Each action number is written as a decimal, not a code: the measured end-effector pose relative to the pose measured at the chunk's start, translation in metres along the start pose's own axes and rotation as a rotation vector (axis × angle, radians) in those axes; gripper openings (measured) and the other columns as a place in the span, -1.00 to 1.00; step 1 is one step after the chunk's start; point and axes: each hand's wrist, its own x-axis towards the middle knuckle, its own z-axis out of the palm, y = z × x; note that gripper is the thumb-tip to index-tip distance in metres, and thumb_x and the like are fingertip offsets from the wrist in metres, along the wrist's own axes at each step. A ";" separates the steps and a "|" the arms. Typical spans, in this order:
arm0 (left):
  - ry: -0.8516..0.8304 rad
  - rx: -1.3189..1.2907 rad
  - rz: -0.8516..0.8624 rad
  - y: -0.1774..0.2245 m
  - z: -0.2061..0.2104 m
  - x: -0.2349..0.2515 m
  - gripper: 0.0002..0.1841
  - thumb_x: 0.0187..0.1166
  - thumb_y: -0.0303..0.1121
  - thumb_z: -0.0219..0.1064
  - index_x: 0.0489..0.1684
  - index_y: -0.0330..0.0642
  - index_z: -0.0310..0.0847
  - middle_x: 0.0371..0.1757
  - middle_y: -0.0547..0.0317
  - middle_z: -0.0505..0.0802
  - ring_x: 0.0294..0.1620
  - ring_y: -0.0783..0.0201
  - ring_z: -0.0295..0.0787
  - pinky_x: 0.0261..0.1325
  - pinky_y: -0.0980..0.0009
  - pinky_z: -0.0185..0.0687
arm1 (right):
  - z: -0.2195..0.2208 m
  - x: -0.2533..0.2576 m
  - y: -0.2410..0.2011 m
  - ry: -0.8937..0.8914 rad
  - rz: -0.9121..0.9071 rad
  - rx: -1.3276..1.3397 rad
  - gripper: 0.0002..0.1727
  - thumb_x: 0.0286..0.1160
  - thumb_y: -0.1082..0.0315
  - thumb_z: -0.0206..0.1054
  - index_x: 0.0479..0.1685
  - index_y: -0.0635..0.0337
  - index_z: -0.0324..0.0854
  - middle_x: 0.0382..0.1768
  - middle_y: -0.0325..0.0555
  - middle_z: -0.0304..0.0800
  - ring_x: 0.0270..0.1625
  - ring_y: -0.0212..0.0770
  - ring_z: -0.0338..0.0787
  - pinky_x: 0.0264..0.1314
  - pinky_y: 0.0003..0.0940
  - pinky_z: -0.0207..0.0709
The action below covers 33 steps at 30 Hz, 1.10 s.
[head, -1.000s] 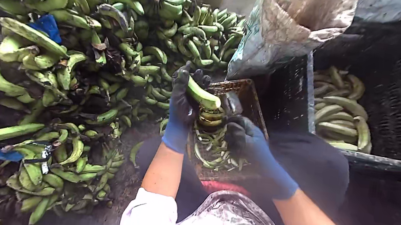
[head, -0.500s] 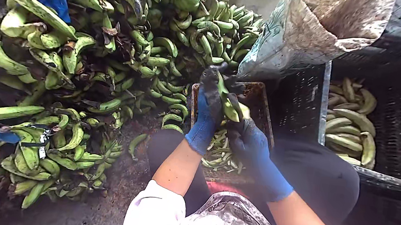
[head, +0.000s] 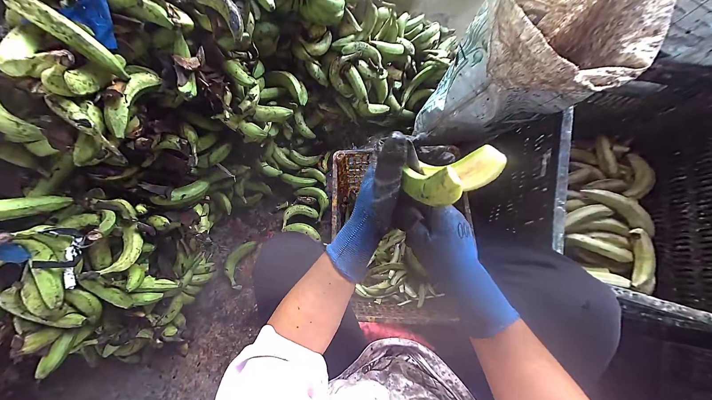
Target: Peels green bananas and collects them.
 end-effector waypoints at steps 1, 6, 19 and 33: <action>-0.019 -0.004 -0.003 0.000 -0.002 0.000 -0.50 0.80 0.17 -0.07 0.50 0.21 0.51 0.18 0.26 0.80 0.06 0.35 0.75 0.06 0.28 0.74 | -0.002 0.003 0.002 -0.050 0.022 0.056 -0.61 0.69 0.08 0.21 0.22 0.20 0.62 -0.14 0.12 0.83 -0.09 0.12 0.85 -0.02 0.27 0.64; -0.035 -0.197 0.054 -0.028 -0.014 0.000 -0.61 0.84 -0.14 -0.03 0.52 0.05 0.46 0.24 0.15 0.77 0.10 0.27 0.74 0.11 0.26 0.73 | -0.031 0.009 0.021 -0.340 0.127 0.668 -0.66 0.67 0.13 0.30 0.31 0.02 0.59 -0.20 -0.09 0.86 -0.33 -0.19 0.85 -0.33 -0.18 0.79; 0.053 -0.376 0.116 0.008 0.107 0.203 -0.48 0.61 -0.34 0.33 0.49 -0.16 0.21 0.15 -0.11 0.71 0.05 0.04 0.76 0.03 0.03 0.80 | -0.104 -0.001 0.094 0.454 -0.098 1.300 -0.70 0.80 0.23 -0.02 0.32 -0.03 0.51 -0.25 -0.23 0.82 -0.38 -0.37 0.81 -0.35 -0.47 0.76; -0.183 1.304 -0.966 -0.335 0.062 0.032 -0.13 0.50 -0.10 0.39 0.88 0.10 0.02 0.63 -0.26 0.47 0.40 -0.27 0.65 0.24 -0.27 0.65 | -0.093 -0.021 0.101 0.329 -0.123 1.680 -0.68 0.77 0.19 0.18 0.33 0.09 0.60 -0.11 -0.08 0.85 -0.28 -0.29 0.87 -0.29 -0.41 0.82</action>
